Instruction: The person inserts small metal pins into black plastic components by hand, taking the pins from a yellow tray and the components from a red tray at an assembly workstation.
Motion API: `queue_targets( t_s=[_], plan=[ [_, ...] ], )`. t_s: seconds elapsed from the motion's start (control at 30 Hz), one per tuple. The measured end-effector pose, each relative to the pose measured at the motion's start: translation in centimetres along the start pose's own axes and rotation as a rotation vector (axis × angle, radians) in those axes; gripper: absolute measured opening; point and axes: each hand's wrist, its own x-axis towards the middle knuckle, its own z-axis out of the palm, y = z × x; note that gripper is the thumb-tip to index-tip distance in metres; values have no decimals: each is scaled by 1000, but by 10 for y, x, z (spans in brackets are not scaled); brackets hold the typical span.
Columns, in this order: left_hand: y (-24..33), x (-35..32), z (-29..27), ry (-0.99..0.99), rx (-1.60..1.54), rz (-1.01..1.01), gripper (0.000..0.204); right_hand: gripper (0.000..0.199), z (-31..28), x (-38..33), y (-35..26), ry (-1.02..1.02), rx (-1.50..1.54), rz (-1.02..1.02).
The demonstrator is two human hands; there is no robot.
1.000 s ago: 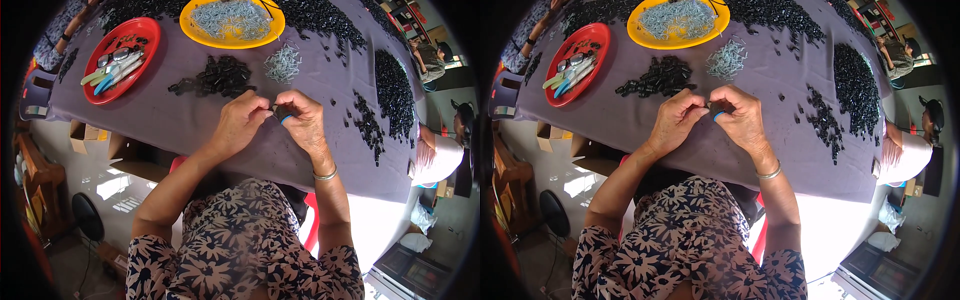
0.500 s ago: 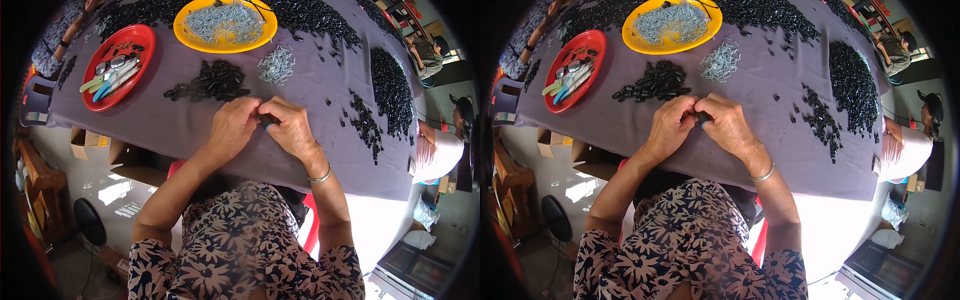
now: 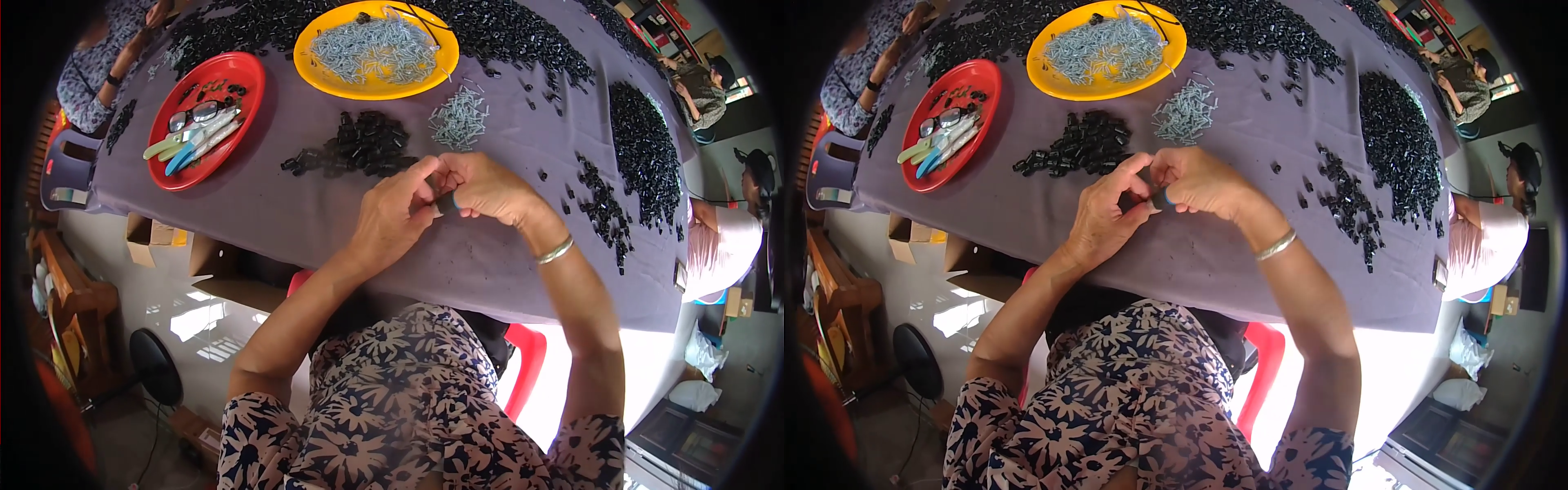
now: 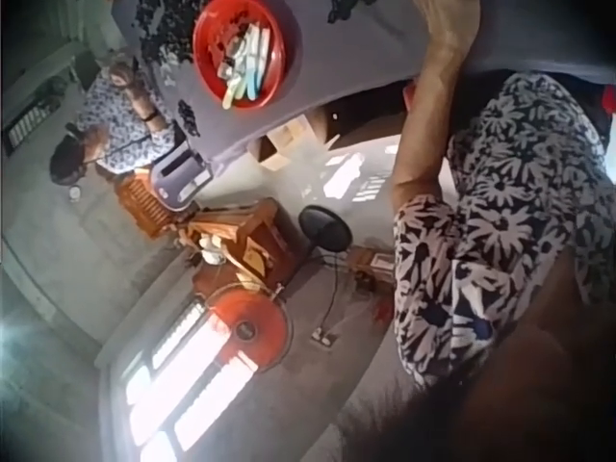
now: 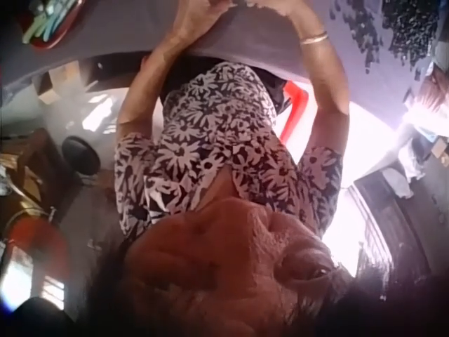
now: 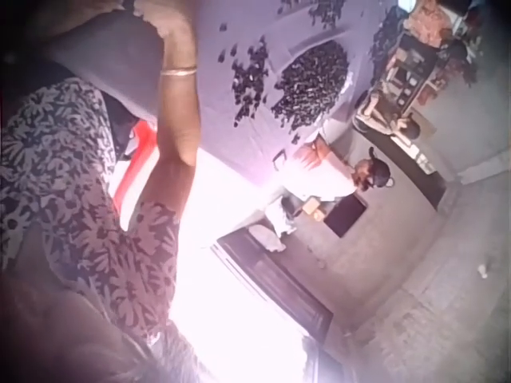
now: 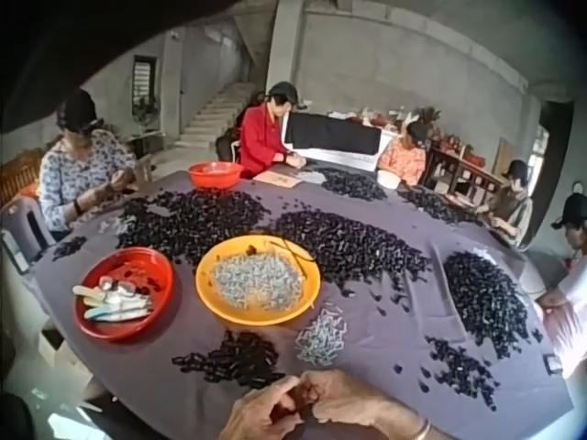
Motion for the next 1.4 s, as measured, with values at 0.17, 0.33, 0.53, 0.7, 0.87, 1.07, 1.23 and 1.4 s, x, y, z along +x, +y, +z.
queue_targets(
  t_s=[0.17,0.33,0.53,0.7,0.87,1.07,1.23,1.4],
  plan=[
    [2,4,-1,11,-5,72,63,25,-8,17,-3,-96,-20,177],
    [-6,5,0,-47,22,129,59,20,-8,10,-15,-117,-58,253],
    [-3,3,-2,-63,-9,96,48,14,1,6,-18,-72,-199,212],
    [-7,5,-1,122,36,88,35,25,-11,1,-3,40,-145,35],
    [-6,7,-9,300,288,-2,19,33,-31,22,12,538,-674,-654],
    [-24,9,-25,358,364,34,19,37,-47,8,24,636,-804,-583],
    [-19,12,-27,350,337,30,26,35,-72,-35,27,642,-867,-468],
    [-15,10,-25,363,299,86,27,37,-82,-44,26,705,-260,-435]
  ],
)
